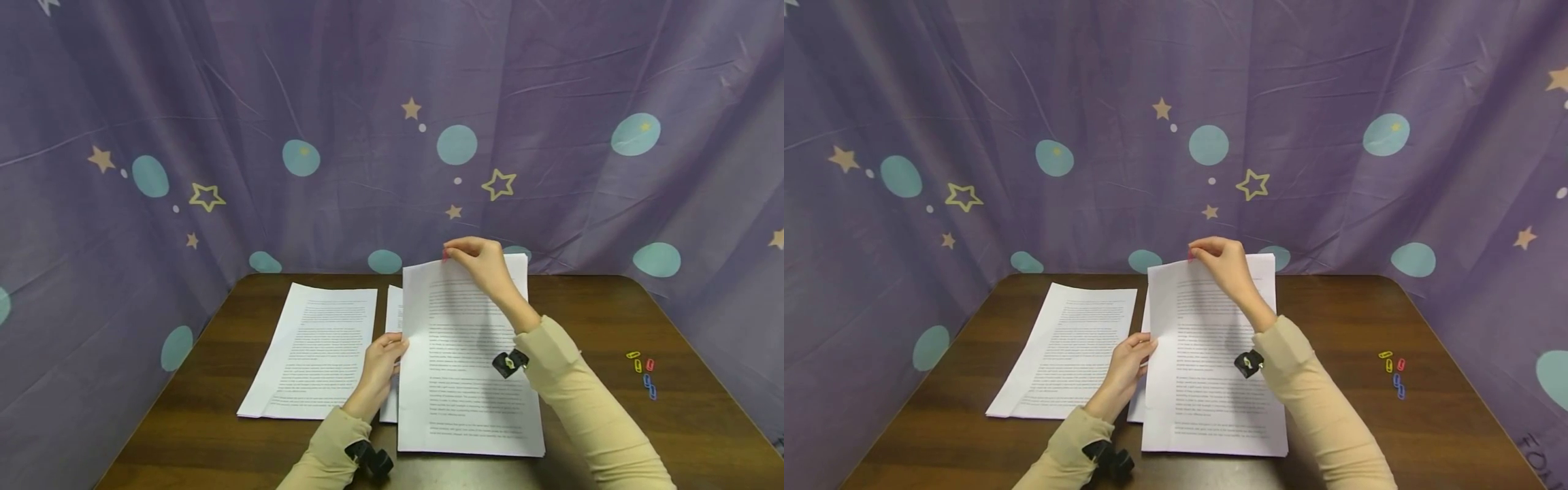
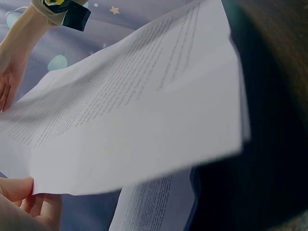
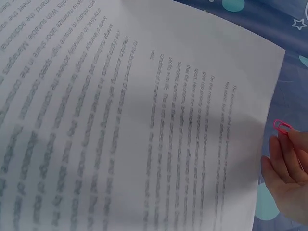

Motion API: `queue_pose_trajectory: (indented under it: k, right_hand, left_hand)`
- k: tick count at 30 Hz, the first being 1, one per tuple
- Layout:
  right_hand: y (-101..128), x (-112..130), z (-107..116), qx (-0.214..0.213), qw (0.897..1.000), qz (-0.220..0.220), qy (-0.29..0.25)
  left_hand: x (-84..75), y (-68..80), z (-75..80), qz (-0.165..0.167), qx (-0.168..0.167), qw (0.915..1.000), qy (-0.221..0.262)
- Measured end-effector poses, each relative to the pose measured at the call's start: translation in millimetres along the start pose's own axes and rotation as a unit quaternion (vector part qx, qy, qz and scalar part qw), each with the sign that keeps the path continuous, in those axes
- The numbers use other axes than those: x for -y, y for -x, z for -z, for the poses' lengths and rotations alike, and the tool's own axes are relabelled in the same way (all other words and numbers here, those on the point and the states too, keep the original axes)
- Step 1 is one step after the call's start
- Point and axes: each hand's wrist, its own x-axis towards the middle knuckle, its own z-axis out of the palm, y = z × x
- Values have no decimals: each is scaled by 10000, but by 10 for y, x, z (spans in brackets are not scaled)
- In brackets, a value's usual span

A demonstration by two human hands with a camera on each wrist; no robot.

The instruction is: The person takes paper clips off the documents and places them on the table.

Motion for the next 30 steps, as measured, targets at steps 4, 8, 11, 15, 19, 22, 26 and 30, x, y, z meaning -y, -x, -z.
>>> queue_pose_trajectory:
  k: [4,8,11,15,19,22,26,30]
  right_hand:
    - [18,-7,51,-7,10000,-54,26]
    - [52,-12,105,-7,9998,-138,133]
    - [115,112,146,10,9996,-231,186]
    - [150,82,200,56,9996,-257,125]
    - [154,-78,253,67,9997,-239,39]
    - [208,-15,298,33,9996,-281,1]
    - [302,142,359,-78,9994,-306,143]
    - [333,66,433,-175,9990,-292,287]
  left_hand:
    - [4,4,12,-20,-34,10000,0]
    - [2,13,25,-16,-50,10000,-30]
    - [6,6,39,15,-75,10000,-35]
    - [-18,19,47,35,-42,10000,-28]
    - [-5,1,59,64,-77,9999,-68]
    - [-5,1,65,71,-125,9999,-94]
    - [-5,4,77,56,-151,9999,-62]
    - [-12,12,87,24,-160,9999,17]
